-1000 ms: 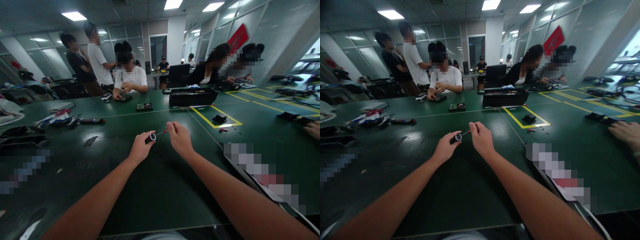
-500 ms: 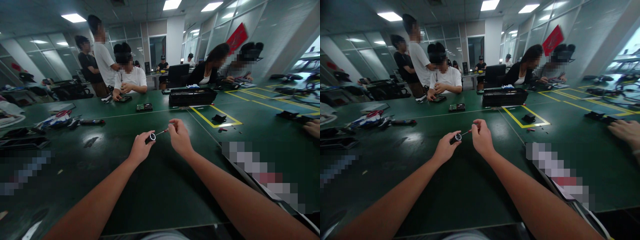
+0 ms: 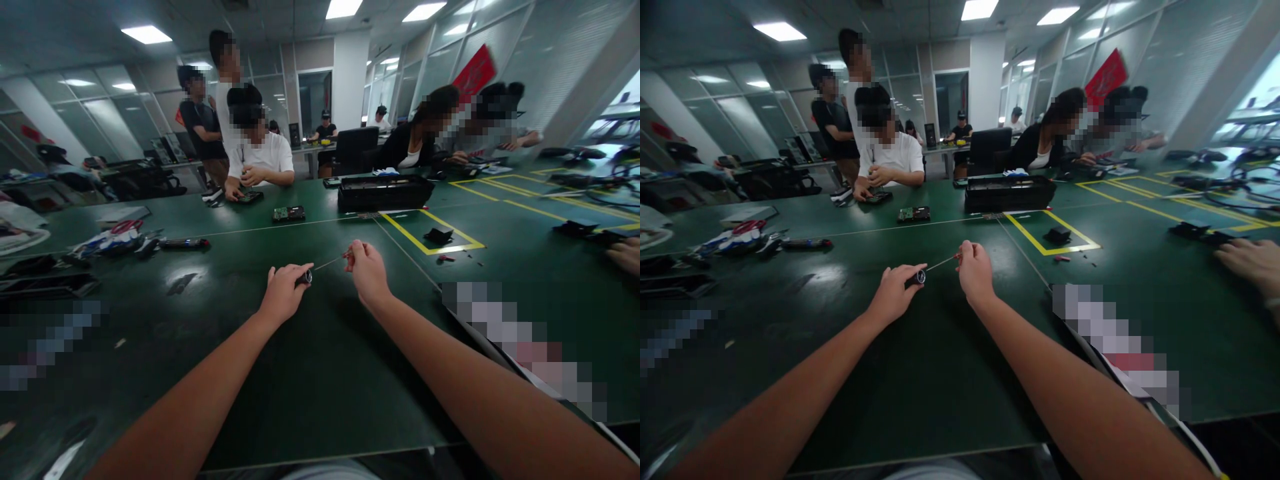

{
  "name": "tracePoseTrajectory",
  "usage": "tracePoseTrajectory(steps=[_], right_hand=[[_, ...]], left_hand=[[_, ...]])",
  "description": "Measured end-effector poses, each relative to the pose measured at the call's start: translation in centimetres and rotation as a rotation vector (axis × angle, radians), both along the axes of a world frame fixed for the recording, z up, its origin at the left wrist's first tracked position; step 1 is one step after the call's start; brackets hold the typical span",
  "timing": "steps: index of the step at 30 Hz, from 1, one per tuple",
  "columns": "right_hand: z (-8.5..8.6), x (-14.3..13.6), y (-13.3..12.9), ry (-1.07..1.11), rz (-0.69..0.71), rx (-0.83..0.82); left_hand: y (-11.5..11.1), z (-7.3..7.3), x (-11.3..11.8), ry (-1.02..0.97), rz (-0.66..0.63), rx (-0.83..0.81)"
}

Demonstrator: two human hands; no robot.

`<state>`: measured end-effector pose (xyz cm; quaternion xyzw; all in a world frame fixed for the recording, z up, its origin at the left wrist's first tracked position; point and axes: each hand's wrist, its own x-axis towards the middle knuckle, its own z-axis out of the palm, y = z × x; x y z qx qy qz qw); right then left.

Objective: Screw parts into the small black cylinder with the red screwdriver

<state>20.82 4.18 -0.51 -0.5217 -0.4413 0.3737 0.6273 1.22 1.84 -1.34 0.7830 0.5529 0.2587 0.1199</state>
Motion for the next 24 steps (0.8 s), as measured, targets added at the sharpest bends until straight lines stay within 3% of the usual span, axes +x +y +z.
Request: tracePoseTrajectory(steps=[7,12,17,24], right_hand=[[0.5,-0.5,-1.1,-0.220,0.098,0.137],[1.1,-0.4,-1.5,-0.429,-0.014,0.172],[1.7,-0.3,-1.9,-0.484,-0.058,0.212],[1.6,-0.4,-1.9,-0.478,-0.052,0.236]], left_hand=[[-0.1,-0.3,0.1,0.006,-0.011,0.021],[0.0,-0.3,0.2,-0.005,-0.003,0.004],[-0.1,-0.2,0.3,-0.052,-0.011,-0.015],[0.1,0.2,-0.1,-0.337,0.049,0.005]])
